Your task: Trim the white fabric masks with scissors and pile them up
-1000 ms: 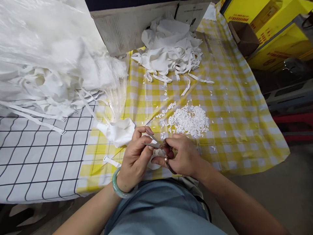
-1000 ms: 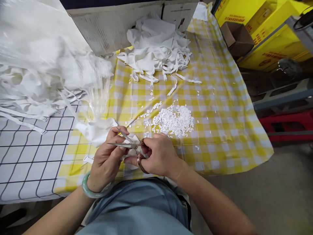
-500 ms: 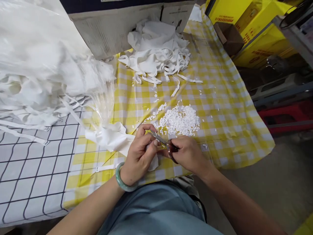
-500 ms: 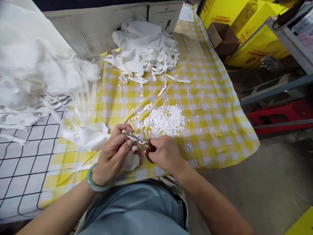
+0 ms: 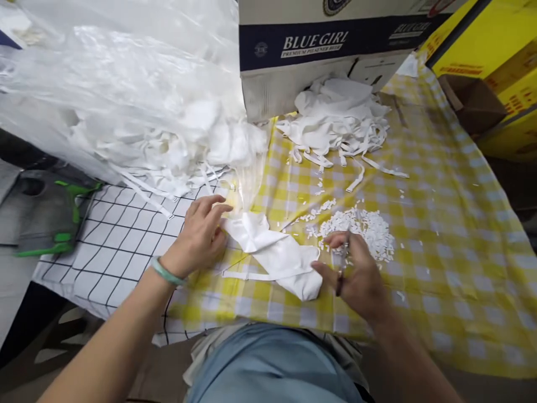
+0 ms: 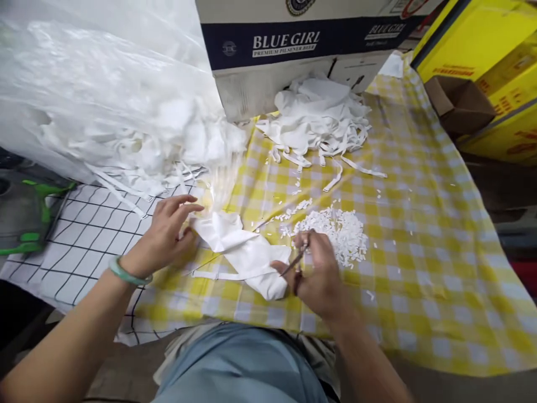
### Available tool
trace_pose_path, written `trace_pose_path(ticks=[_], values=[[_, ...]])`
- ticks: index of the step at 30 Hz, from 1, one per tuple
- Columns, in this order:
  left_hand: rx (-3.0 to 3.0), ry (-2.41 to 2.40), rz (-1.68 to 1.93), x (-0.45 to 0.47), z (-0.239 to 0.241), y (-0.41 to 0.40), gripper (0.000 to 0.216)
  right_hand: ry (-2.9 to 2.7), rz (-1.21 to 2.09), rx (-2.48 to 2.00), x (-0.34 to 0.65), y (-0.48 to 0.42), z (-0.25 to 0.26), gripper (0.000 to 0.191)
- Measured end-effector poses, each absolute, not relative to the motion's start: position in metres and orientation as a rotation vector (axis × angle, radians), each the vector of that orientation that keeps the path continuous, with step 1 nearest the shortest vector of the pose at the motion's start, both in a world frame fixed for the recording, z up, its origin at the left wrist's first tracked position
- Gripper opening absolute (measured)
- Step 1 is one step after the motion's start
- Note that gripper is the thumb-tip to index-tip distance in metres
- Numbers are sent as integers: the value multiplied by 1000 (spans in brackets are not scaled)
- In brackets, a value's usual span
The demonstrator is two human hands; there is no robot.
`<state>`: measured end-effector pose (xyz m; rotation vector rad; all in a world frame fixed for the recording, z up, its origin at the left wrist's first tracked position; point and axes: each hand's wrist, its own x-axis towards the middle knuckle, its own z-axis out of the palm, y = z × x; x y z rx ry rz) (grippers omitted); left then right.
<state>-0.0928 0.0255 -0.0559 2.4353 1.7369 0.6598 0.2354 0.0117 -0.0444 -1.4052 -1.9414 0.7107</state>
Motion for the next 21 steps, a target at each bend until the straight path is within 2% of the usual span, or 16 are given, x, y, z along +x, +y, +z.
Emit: trace_pose_path(ticks=[4,9,13,16,20,21], values=[[2504,1577,521,-112,-52,39,11,-2042,838,-1067,154,21,-36,29],[2413,1591,742,-94,-15,-8,8,-2038,967,-854,94,30,-34,26],[2240,1661,902,-76,-2,-52,8,-1836,1088,-971,97,19,-41,19],[2047,1621,931,-67,-3,-63,23,-1730,1153,-997,112,11,-45,19],[1462,1298,782,-56,-6,-58,15,-1699,1128,-874,126,9,-41,24],[1269,1183,729,-54,-6,-55,19,-1714,1103,-851,129,10,-39,24]])
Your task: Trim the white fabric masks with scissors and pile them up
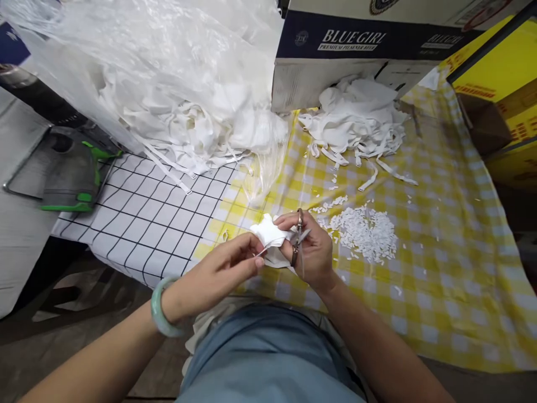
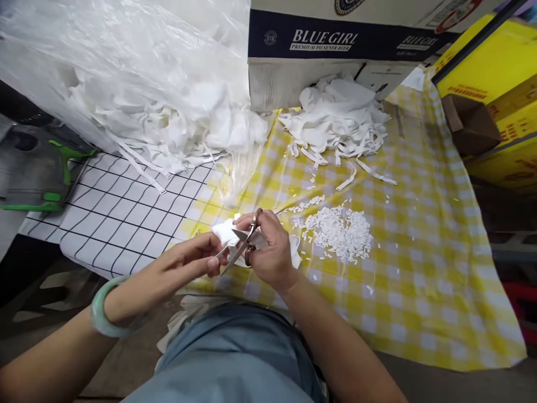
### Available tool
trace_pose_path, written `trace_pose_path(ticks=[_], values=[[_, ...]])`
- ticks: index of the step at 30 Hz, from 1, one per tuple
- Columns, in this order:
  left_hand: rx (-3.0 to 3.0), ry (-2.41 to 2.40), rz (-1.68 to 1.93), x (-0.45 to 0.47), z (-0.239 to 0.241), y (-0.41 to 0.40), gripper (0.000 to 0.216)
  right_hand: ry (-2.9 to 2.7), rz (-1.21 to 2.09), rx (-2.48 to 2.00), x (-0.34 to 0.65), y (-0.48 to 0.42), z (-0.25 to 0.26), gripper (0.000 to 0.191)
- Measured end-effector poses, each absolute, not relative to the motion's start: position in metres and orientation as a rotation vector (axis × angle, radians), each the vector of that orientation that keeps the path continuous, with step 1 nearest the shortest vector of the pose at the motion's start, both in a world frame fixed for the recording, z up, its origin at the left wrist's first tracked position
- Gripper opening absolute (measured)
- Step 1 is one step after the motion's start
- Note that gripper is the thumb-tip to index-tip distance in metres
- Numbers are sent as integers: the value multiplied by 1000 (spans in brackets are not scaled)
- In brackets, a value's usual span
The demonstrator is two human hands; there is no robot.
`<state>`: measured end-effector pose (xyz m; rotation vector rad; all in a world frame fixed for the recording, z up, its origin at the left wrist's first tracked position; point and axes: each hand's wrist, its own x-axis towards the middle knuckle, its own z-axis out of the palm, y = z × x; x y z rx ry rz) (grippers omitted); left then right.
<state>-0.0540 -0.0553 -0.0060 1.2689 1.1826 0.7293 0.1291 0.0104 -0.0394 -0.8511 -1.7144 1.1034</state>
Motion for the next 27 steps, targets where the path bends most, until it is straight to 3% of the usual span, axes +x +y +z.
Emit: trace_pose_path(ticks=[3,8,12,19,23,27], values=[[907,1036,666,-53,-4,-50,31,-1831,1008,-838,139,17,-36,26],[1028,1285,811,-65,7,-53,27,-1999,970,-1007,160,30,-46,24],[948,1267,732,-69,7,-60,30,-1920,990,-1171,161,27,-45,20],[848,1155,829,-61,10,-61,26,-2137,1147,-637,135,19,-26,41],[797,1210,821,-66,12,-61,27,-2162,1202,-602,122,28,-26,20],[928,1412,908,-70,8,-67,24,-2031,1530,-776,108,40,-18,5]])
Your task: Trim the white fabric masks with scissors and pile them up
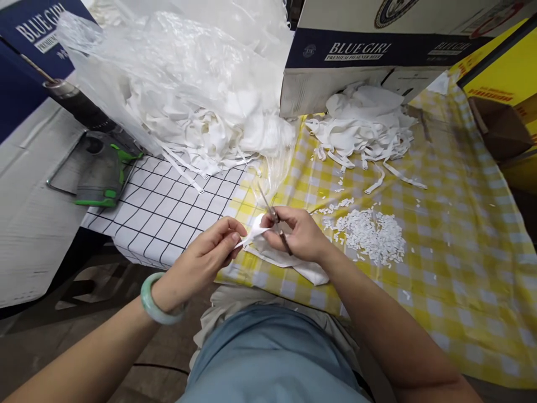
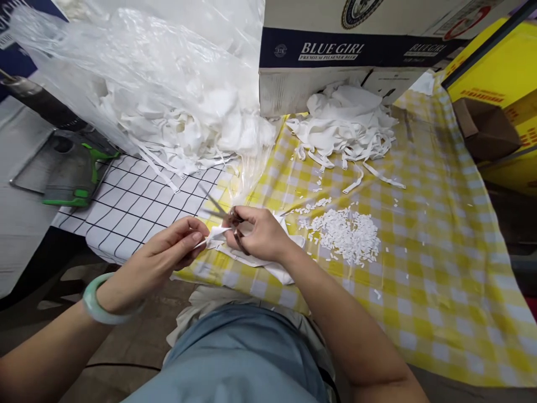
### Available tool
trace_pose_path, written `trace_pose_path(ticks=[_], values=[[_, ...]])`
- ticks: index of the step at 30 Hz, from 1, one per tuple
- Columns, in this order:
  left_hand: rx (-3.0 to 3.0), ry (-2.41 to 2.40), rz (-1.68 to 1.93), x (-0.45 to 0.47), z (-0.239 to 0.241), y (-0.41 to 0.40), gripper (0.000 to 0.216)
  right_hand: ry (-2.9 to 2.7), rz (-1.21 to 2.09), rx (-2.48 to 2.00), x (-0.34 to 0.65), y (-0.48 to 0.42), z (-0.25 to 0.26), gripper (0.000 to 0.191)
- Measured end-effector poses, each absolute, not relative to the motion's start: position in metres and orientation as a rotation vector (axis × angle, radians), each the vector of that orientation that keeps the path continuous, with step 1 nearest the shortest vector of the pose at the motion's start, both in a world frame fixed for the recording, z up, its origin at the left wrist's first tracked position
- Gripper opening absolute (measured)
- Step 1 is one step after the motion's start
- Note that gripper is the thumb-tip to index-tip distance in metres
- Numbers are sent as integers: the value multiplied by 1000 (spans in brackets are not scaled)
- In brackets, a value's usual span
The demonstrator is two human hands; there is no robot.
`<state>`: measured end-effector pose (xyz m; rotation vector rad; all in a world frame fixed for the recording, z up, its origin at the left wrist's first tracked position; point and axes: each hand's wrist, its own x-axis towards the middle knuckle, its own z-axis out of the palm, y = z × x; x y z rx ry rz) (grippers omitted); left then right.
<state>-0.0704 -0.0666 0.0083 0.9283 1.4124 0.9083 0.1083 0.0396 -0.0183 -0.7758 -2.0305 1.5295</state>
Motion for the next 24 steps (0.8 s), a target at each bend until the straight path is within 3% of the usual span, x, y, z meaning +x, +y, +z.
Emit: trace_pose_path(ticks=[6,11,17,19,24], values=[[1280,1316,848,-71,11,-70,24,-2004,1698,-880,100,54,-5,10],[1516,1339,1193,-58,8,-56,20,-1693,1910,-938,101,34,-27,33],[946,1050,1371,-25,-3,-38,28,-1512,1954,-983,113,2,-42,36],[855,1069,1375,-17,-8,-36,28,-1673,1809,-1021,127,0,-36,32],[924,1068,1372,-9,-20,-41,27,-2118,1052,-1169,161,1,-14,36]])
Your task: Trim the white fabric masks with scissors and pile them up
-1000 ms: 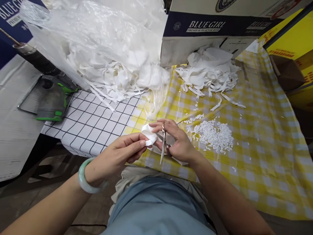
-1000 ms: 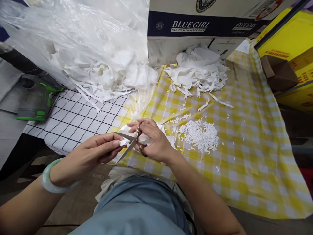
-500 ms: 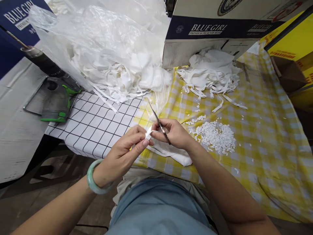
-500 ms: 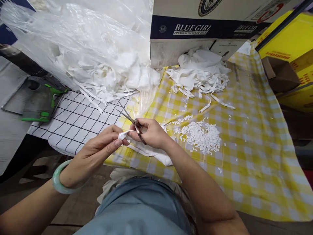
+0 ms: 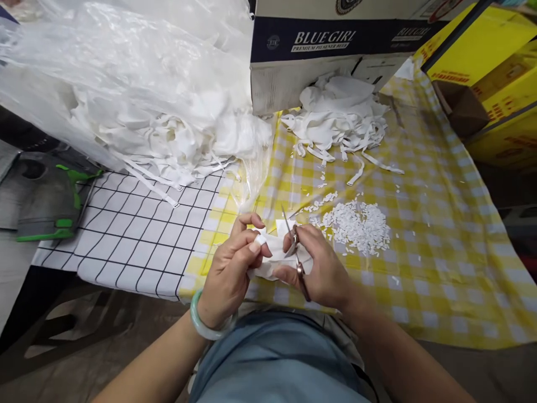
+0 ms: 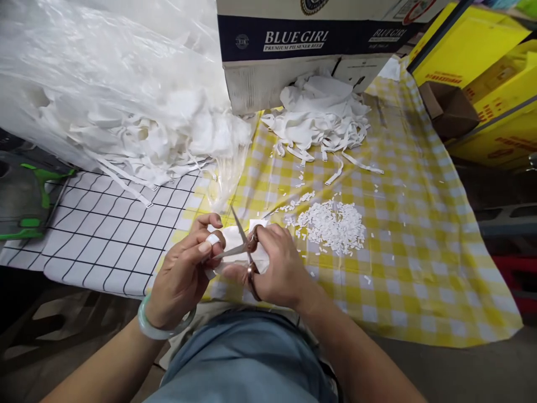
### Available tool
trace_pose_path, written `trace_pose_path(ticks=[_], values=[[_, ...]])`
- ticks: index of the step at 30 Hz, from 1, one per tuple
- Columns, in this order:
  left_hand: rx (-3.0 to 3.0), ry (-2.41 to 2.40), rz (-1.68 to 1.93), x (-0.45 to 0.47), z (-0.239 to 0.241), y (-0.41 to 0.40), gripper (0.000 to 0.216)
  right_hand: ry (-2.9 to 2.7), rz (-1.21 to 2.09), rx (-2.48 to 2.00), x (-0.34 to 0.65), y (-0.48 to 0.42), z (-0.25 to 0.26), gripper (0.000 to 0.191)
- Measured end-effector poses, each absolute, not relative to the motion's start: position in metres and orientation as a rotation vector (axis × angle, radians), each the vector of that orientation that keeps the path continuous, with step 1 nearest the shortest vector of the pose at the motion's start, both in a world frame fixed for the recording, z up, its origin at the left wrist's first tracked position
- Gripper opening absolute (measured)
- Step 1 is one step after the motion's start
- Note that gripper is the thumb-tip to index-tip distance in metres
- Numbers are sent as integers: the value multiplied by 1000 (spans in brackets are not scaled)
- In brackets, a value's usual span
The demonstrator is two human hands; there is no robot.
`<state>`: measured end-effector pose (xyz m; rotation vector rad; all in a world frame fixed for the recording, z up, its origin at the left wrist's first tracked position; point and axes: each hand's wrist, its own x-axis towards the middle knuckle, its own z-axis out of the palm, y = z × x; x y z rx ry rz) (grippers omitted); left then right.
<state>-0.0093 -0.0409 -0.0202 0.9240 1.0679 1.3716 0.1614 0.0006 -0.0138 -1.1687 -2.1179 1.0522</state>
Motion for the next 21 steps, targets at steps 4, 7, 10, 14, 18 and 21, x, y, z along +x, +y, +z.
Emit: trace_pose_path(ticks=[4,7,10,14,18,21], values=[[966,1033,1355,-5,-24,-44,27,-2286,918,-1197,166,-4,-8,48],[1023,1008,1339,-4,-25,-45,26,-2307,916,-1238,163,-6,-9,53],[1079,1002,1319,-4,-24,-44,26,-2291,940,-1231,162,-7,-9,54],[1133,998,1310,-5,-22,-44,27,-2274,975,-1234,162,-6,-8,54],[1193,1000,1300,-5,-22,-44,29,-2248,997,-1235,162,-7,-7,53],[1215,991,1301,-4,-23,-44,29,-2214,1031,-1216,161,-7,-7,51]])
